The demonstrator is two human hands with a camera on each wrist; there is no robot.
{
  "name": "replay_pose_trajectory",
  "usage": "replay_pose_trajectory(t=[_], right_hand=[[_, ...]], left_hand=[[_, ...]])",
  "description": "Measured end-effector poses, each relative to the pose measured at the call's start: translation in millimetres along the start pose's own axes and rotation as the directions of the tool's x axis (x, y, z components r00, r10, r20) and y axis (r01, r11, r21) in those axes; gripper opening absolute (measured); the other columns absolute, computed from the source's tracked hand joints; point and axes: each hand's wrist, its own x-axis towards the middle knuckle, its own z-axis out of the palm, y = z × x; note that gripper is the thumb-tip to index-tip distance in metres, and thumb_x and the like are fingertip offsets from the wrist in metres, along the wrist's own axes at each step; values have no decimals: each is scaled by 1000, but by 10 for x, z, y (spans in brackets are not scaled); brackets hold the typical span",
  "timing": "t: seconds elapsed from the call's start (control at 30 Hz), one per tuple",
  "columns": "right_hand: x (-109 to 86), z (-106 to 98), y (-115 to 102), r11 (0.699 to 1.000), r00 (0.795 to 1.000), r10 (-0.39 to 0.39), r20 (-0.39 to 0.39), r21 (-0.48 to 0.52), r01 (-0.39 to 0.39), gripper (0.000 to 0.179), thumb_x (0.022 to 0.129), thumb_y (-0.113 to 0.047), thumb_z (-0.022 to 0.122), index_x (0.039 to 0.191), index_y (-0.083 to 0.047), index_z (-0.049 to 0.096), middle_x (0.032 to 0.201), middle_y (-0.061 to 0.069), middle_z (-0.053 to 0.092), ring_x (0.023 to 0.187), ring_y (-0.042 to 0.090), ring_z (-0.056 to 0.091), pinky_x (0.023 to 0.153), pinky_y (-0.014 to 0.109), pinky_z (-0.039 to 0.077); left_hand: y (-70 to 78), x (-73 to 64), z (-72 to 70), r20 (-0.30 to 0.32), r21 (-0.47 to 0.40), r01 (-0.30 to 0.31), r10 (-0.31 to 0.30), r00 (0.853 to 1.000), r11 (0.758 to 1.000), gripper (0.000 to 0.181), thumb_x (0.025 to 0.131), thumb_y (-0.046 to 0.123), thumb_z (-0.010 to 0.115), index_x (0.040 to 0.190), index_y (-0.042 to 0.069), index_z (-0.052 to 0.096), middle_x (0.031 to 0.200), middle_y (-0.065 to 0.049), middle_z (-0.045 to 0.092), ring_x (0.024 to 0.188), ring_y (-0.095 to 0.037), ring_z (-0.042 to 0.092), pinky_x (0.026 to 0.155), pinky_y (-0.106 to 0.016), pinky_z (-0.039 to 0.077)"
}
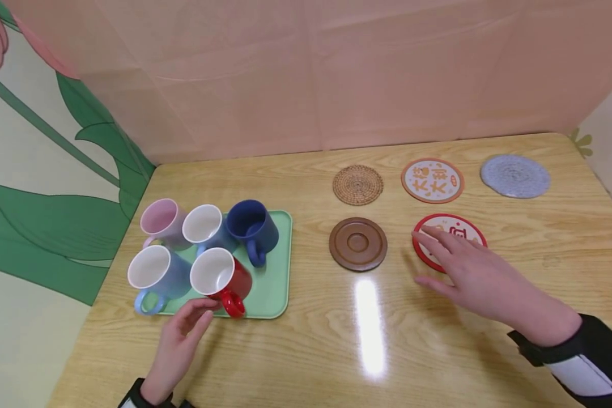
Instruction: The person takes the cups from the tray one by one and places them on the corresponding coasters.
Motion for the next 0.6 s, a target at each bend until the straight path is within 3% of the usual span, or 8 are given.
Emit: replay_pose_trajectory(t=[0.23,0.37,0.5,0.6], right_hand=[[-8,7,-28,1000,1000,7,-13,0,-7,78,73,-34,83,137,-3,50,132,18,51,114,38,52,87,56,39],[-19,15,-48,1000,1000,11,-16,2,-11,77,73,-33,84,136,-3,51,132,17,51,114,36,52,87,55,40],[-35,22,-54,1000,1000,11,-23,2,-11,78,73,-33,84,137,-4,51,132,15,51,115,34,51,87,53,39],[-49,30,-49,1000,999,13,-29,3,-13,79,73,-33,84,138,-5,50,133,15,51,117,34,49,92,50,38]], left_hand=[[-9,8,94,54,-24,84,-82,995,996,17,94,0,60,108,-5,67,99,-11,71,90,-12,66,80,-20,50],[-12,29,176,93,-120,104,-93,991,987,18,95,-2,58,109,-10,66,100,-19,70,93,-11,66,83,-23,50],[0,61,241,148,-243,170,-137,979,955,21,98,2,55,109,-13,64,103,-25,68,97,-16,67,88,-26,50],[13,77,273,166,-311,256,-213,963,915,26,99,7,54,109,-15,63,102,-24,68,97,-18,68,90,-27,49]])
